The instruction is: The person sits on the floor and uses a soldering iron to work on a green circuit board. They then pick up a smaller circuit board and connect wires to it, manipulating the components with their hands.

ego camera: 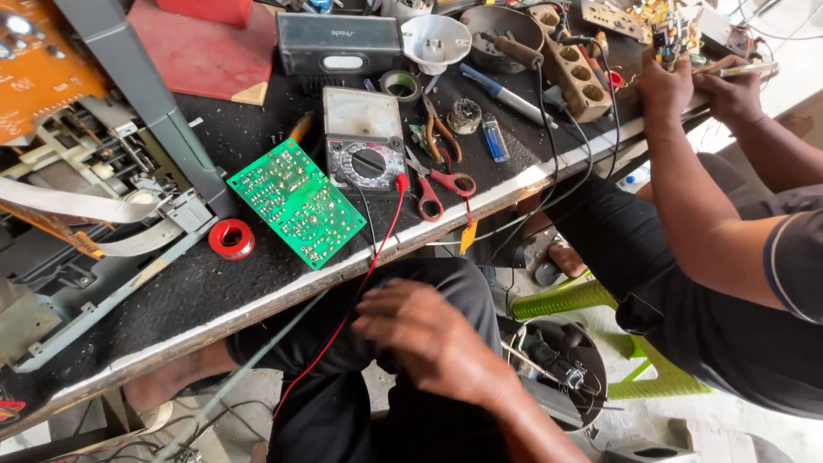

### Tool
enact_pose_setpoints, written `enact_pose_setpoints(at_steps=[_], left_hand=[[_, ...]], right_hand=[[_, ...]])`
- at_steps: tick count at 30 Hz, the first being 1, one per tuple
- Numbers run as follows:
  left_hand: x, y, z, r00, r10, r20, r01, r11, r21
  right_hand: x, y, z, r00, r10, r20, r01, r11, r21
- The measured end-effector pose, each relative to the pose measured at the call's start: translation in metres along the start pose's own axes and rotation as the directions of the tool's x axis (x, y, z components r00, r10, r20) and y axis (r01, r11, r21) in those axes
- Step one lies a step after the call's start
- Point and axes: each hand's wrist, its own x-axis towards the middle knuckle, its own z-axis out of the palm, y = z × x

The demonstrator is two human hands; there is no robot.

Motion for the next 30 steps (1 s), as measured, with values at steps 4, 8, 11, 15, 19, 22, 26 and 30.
enact_pose_setpoints(at_steps=[4, 8, 11, 15, 19, 22, 26, 30], left_hand=[[0.034, -0.034, -0.028, 0.998, 0.055, -0.012, -0.052, 0.980, 0.195], [0.069, -0.044, -0.058, 0.995, 0.099, -0.014, -0.086, 0.916, 0.391], [0.115, -0.034, -0.075, 0.991, 0.136, -0.004, -0.114, 0.846, 0.520], [0.187, 0.202, 0.136, 0.985, 0.173, 0.023, -0.144, 0.731, 0.667], [0.246, 0.239, 0.209, 0.955, 0.253, 0.158, -0.277, 0.557, 0.783], [0.263, 0.260, 0.243, 0.934, 0.345, 0.092, -0.226, 0.371, 0.901], [0.267, 0.238, 0.247, 0.941, 0.337, -0.038, -0.147, 0.507, 0.849], [0.273, 0.224, 0.254, 0.914, 0.392, 0.099, -0.263, 0.391, 0.882]], right_hand=[[-0.044, 0.074, -0.016, 0.924, 0.103, -0.367, -0.140, 0.987, -0.073], [-0.096, 0.126, -0.024, 0.556, 0.614, -0.560, -0.608, 0.760, 0.230], [-0.121, 0.158, -0.016, 0.449, 0.784, -0.429, -0.698, 0.607, 0.380], [-0.151, 0.200, -0.002, 0.409, 0.890, -0.203, -0.848, 0.453, 0.275], [-0.163, 0.208, 0.007, 0.404, 0.887, -0.222, -0.831, 0.457, 0.317], [-0.168, 0.212, 0.014, 0.405, 0.885, -0.229, -0.811, 0.464, 0.357], [-0.177, 0.215, 0.026, 0.398, 0.886, -0.238, -0.785, 0.464, 0.411], [-0.183, 0.219, 0.039, 0.390, 0.886, -0.251, -0.756, 0.463, 0.463]])
